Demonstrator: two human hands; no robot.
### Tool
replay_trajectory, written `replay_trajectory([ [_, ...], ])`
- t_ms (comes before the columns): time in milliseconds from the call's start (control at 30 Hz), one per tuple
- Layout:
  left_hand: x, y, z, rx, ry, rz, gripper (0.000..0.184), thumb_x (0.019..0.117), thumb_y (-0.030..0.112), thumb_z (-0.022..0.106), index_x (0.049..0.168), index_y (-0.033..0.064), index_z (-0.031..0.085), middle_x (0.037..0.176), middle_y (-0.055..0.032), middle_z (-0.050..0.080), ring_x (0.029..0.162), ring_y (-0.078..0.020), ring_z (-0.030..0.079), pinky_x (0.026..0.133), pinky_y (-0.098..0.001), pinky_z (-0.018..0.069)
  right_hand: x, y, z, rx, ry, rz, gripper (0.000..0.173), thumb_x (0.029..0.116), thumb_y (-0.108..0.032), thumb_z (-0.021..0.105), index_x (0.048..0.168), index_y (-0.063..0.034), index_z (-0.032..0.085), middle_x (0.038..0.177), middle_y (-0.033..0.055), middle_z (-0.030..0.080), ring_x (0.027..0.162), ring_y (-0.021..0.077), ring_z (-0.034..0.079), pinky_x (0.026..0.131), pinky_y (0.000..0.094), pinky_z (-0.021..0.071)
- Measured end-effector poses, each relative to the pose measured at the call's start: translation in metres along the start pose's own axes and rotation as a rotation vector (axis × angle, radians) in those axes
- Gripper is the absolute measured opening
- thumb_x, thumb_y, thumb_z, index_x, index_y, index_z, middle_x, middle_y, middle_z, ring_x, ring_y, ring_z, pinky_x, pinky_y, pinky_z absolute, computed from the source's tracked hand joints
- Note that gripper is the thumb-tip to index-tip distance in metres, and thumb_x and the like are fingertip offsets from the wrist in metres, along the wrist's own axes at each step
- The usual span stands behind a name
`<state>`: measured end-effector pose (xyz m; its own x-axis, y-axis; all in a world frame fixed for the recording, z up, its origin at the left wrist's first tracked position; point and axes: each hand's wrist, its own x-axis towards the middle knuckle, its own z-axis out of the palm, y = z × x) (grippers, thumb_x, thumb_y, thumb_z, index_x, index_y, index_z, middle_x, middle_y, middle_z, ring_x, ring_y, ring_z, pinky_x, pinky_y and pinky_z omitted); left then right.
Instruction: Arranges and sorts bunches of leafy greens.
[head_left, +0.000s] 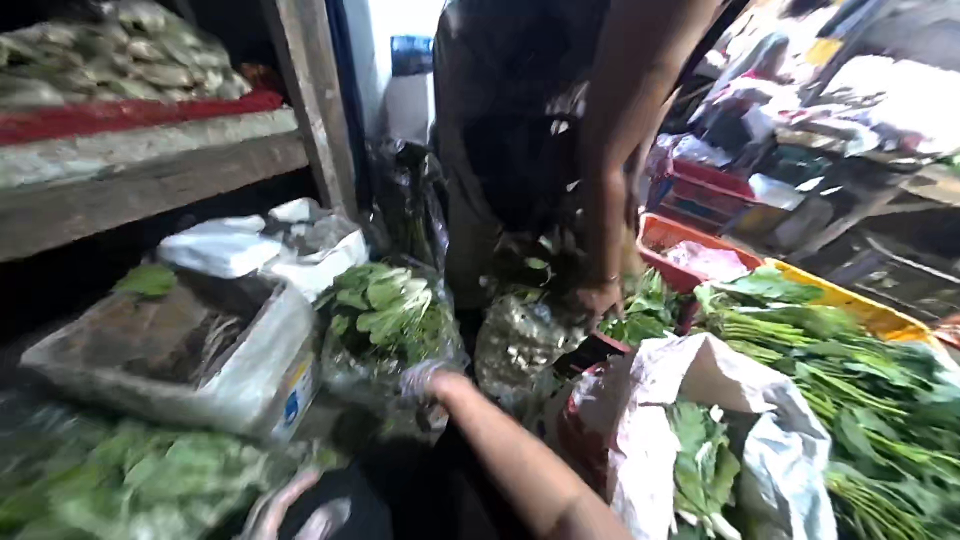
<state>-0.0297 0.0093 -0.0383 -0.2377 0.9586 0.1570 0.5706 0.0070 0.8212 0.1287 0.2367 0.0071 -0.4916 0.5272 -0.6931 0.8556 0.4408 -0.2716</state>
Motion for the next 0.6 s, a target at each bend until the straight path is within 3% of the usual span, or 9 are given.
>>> replay_trajectory([
  [67, -0.003, 0.001, 0.005, 0.011, 0.011, -0.041, 0.058, 0.0934, 0.037, 0.065, 0.132, -0.0060, 0.061, 0.136, -0.0266, 0.060, 0.130, -0.0379, 0.056, 0.112, -0.0514, 0.0417, 0.004, 0.008, 0.005, -0.003, 0.020, -0.002, 0.043, 0.1060, -0.028, 0.054, 0.135, 0.0020, 0.061, 0.139, 0.0284, 0.058, 0.132, 0.0449, 0.054, 0.108, 0.0648, 0.0402],
  [167, -0.009, 0.001, 0.006, -0.060, 0.024, -0.155, 0.053, 0.0923, 0.038, 0.067, 0.134, 0.0060, 0.064, 0.138, -0.0140, 0.062, 0.132, -0.0230, 0.056, 0.115, -0.0407, 0.0415, 0.026, 0.021, 0.020, -0.026, 0.049, -0.096, 0.045, 0.1039, -0.038, 0.056, 0.133, -0.0040, 0.064, 0.131, 0.0254, 0.063, 0.125, 0.0423, 0.059, 0.105, 0.0641, 0.0430],
  [267, -0.010, -0.003, 0.002, -0.121, -0.009, -0.188, 0.056, 0.0937, 0.037, 0.068, 0.141, 0.0086, 0.059, 0.142, -0.0164, 0.059, 0.133, -0.0268, 0.054, 0.115, -0.0439, 0.0399, 0.030, 0.011, 0.017, -0.104, 0.012, -0.128, 0.042, 0.1069, -0.034, 0.053, 0.137, -0.0069, 0.062, 0.131, 0.0246, 0.064, 0.124, 0.0414, 0.060, 0.107, 0.0629, 0.0424],
  [400, -0.029, -0.015, -0.008, -0.036, -0.033, -0.305, 0.063, 0.0987, 0.049, 0.059, 0.151, 0.0153, 0.050, 0.148, -0.0164, 0.054, 0.134, -0.0317, 0.054, 0.111, -0.0540, 0.0414, 0.043, 0.019, 0.022, -0.133, 0.018, -0.171, 0.040, 0.1070, -0.024, 0.054, 0.140, -0.0025, 0.059, 0.132, 0.0280, 0.063, 0.123, 0.0433, 0.061, 0.107, 0.0625, 0.0440],
  [467, -0.049, -0.023, -0.027, 0.027, 0.093, -0.499, 0.065, 0.0995, 0.046, 0.060, 0.155, 0.0168, 0.044, 0.155, -0.0181, 0.046, 0.139, -0.0349, 0.049, 0.114, -0.0558, 0.0383, 0.047, 0.026, 0.027, -0.058, 0.036, -0.201, 0.039, 0.1061, -0.018, 0.054, 0.139, 0.0011, 0.057, 0.126, 0.0291, 0.065, 0.113, 0.0415, 0.065, 0.099, 0.0593, 0.0494],
  [533, -0.082, -0.044, -0.057, 0.149, 0.370, -0.731, 0.066, 0.1014, 0.046, 0.057, 0.158, 0.0171, 0.038, 0.160, -0.0169, 0.039, 0.141, -0.0381, 0.045, 0.113, -0.0603, 0.0365, 0.045, 0.028, 0.030, -0.017, 0.042, -0.215, 0.039, 0.1054, -0.015, 0.053, 0.139, 0.0035, 0.055, 0.122, 0.0311, 0.065, 0.105, 0.0420, 0.067, 0.094, 0.0595, 0.0515],
  [600, -0.130, -0.065, -0.093, 0.327, 0.695, -0.926, 0.069, 0.1039, 0.045, 0.053, 0.161, 0.0128, 0.031, 0.164, -0.0190, 0.031, 0.146, -0.0426, 0.037, 0.115, -0.0664, 0.0280, 0.043, 0.028, 0.031, -0.015, 0.043, -0.213, 0.039, 0.1054, -0.013, 0.051, 0.140, 0.0039, 0.055, 0.123, 0.0318, 0.064, 0.104, 0.0425, 0.067, 0.094, 0.0602, 0.0509],
])
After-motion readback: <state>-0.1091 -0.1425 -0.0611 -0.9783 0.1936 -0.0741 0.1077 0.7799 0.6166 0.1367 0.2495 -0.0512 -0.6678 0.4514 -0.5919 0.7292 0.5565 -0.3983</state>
